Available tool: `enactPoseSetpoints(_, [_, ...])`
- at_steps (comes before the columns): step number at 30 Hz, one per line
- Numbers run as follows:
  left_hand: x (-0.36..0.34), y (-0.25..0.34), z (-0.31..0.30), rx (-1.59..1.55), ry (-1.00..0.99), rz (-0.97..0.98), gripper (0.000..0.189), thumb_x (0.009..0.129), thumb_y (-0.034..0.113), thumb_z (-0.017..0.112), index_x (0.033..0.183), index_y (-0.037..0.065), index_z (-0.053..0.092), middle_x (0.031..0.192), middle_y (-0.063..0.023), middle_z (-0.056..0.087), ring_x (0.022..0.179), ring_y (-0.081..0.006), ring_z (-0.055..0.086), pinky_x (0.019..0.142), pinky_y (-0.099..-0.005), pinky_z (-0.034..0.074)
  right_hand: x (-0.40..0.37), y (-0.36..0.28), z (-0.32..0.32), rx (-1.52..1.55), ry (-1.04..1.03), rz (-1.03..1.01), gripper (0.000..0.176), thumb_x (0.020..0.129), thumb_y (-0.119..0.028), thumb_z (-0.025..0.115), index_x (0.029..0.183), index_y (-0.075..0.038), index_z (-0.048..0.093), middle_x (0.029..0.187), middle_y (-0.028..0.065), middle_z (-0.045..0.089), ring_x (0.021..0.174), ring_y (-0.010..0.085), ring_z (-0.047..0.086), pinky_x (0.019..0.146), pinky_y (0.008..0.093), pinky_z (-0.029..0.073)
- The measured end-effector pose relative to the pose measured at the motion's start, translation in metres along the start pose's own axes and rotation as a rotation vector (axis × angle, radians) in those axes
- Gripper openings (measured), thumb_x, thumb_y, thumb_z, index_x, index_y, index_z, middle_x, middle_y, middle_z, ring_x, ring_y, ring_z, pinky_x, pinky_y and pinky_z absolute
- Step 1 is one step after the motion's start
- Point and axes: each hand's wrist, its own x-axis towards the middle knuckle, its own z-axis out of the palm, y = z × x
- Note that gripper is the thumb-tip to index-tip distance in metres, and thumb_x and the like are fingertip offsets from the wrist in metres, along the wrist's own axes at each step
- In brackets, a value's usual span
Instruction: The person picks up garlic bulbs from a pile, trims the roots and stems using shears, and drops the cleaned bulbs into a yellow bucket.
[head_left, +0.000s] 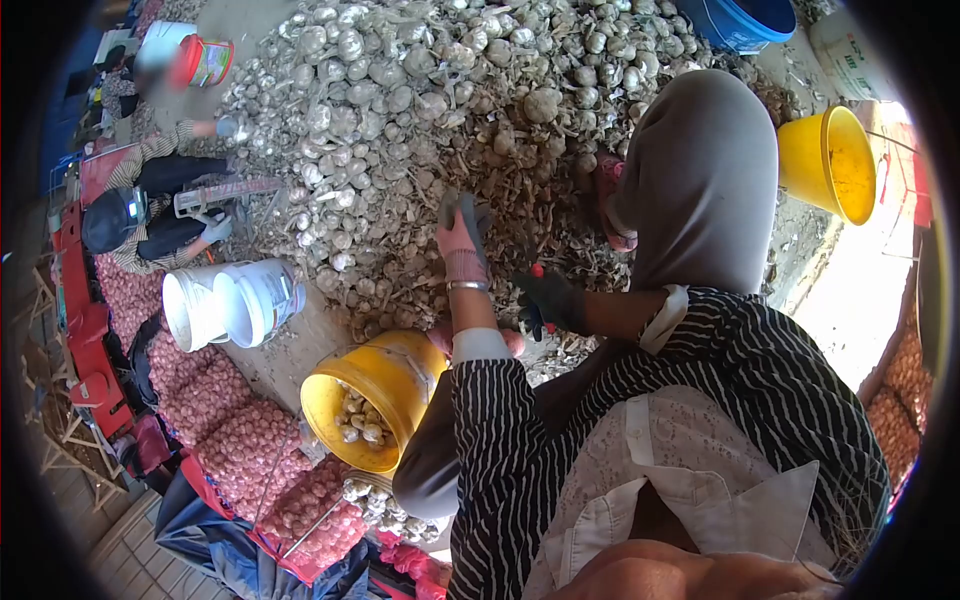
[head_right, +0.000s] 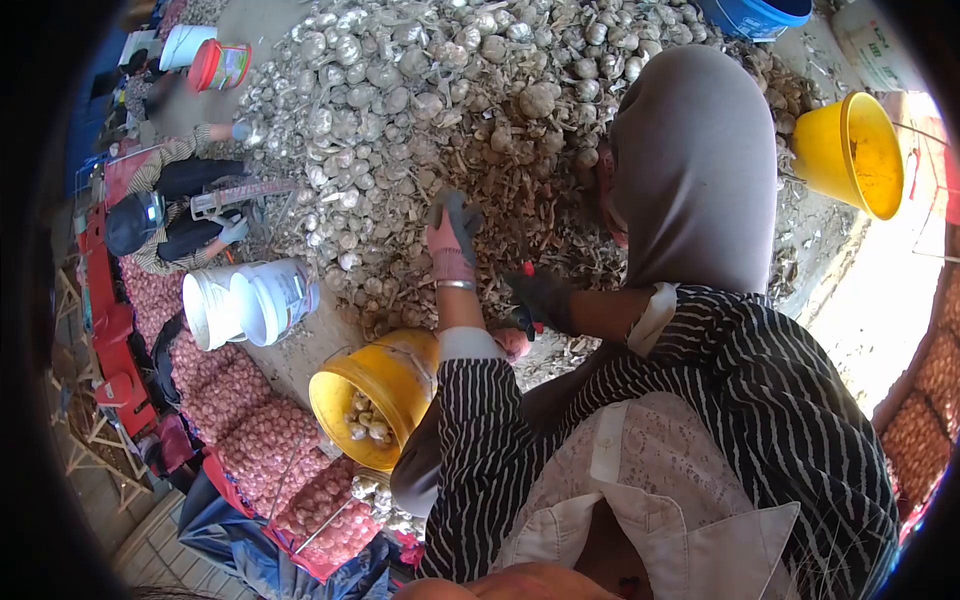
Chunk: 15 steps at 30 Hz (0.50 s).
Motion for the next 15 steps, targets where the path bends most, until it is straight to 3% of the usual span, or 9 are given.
enactPoseSetpoints(2, [0.058,-0.019,0.028,0.339,-0.093,0.104,0.046,0.086,0.027,0.063,0.122,0.002,0.052,0.112,-0.0123,0.060,0.092,-0.0240,0.063,0.082,-0.0364,0.051,0.004,0.007,-0.005,-0.056,-0.002,-0.014,0.031,0.090,-0.036,0.057,0.096,-0.005,0.062,0.080,0.0090,0.061,0.064,0.0176,0.058,0.059,0.0339,0.048])
enactPoseSetpoints(3, [0.081,-0.024,0.044,0.340,-0.104,0.103,0.046,0.086,0.027,0.063,0.122,0.002,0.052,0.112,-0.0123,0.060,0.092,-0.0240,0.063,0.082,-0.0364,0.051,0.009,0.012,-0.005,-0.050,0.006,-0.018,0.031,0.090,-0.036,0.057,0.096,-0.005,0.062,0.080,0.0090,0.061,0.064,0.0176,0.058,0.059,0.0339,0.048])
enactPoseSetpoints(5, [0.114,-0.034,0.072,0.863,-0.095,0.190,0.054,0.087,0.029,0.060,0.135,0.009,0.043,0.132,-0.0186,0.049,0.118,-0.0308,0.053,0.090,-0.0411,0.050,0.021,0.027,-0.003,0.088,0.002,-0.063,0.030,0.090,-0.034,0.058,0.097,-0.005,0.062,0.082,0.0088,0.062,0.065,0.0175,0.058,0.060,0.0332,0.048])
enactPoseSetpoints(6, [0.108,-0.029,0.087,0.859,-0.105,0.189,0.054,0.087,0.029,0.060,0.135,0.009,0.043,0.132,-0.0186,0.049,0.118,-0.0308,0.053,0.090,-0.0411,0.050,0.026,0.032,-0.003,0.152,0.001,-0.084,0.030,0.090,-0.033,0.058,0.097,-0.005,0.062,0.082,0.0086,0.063,0.065,0.0174,0.058,0.060,0.0329,0.048])
enactPoseSetpoints(8, [0.087,-0.005,0.117,1.222,0.098,-0.016,0.059,0.086,0.033,0.060,0.137,0.010,0.040,0.141,-0.0207,0.037,0.120,-0.0340,0.051,0.094,-0.0429,0.048,0.034,0.032,-0.006,0.280,0.000,-0.129,0.029,0.089,-0.032,0.058,0.098,-0.005,0.061,0.084,0.0084,0.063,0.065,0.0173,0.058,0.061,0.0322,0.048])
enactPoseSetpoints(9, [0.091,-0.005,0.120,1.222,0.089,-0.016,0.059,0.086,0.033,0.060,0.137,0.010,0.040,0.141,-0.0207,0.037,0.120,-0.0340,0.051,0.094,-0.0429,0.048,0.028,0.020,-0.006,0.284,0.008,-0.131,0.029,0.089,-0.032,0.058,0.098,-0.005,0.061,0.084,0.0084,0.063,0.065,0.0173,0.058,0.061,0.0322,0.048])
enactPoseSetpoints(12, [0.098,-0.009,0.110,1.245,0.029,0.013,0.060,0.086,0.031,0.060,0.137,0.010,0.039,0.147,-0.0190,0.029,0.121,-0.0354,0.049,0.097,-0.0433,0.046,0.010,-0.001,-0.002,0.663,-0.076,0.114,0.019,0.090,-0.017,0.055,0.105,-0.006,0.060,0.098,0.0107,0.065,0.070,0.0208,0.061,0.068,0.0349,0.050])
enactPoseSetpoints(14, [0.095,-0.021,0.094,1.141,0.072,0.032,0.059,0.087,0.030,0.061,0.137,0.009,0.039,0.145,-0.0180,0.032,0.120,-0.0336,0.050,0.095,-0.0428,0.047,0.011,0.002,-0.003,0.138,-0.157,-0.085,0.014,0.090,-0.015,0.054,0.100,-0.006,0.059,0.091,0.0096,0.065,0.071,0.0200,0.062,0.065,0.0369,0.051])
enactPoseSetpoints(15, [0.103,-0.036,0.081,1.030,0.104,0.061,0.058,0.087,0.029,0.061,0.137,0.009,0.039,0.144,-0.0171,0.035,0.120,-0.0317,0.051,0.094,-0.0423,0.047,0.012,0.003,-0.003,0.136,-0.169,-0.084,0.014,0.090,-0.015,0.054,0.100,-0.006,0.059,0.091,0.0096,0.065,0.071,0.0200,0.062,0.065,0.0369,0.051])
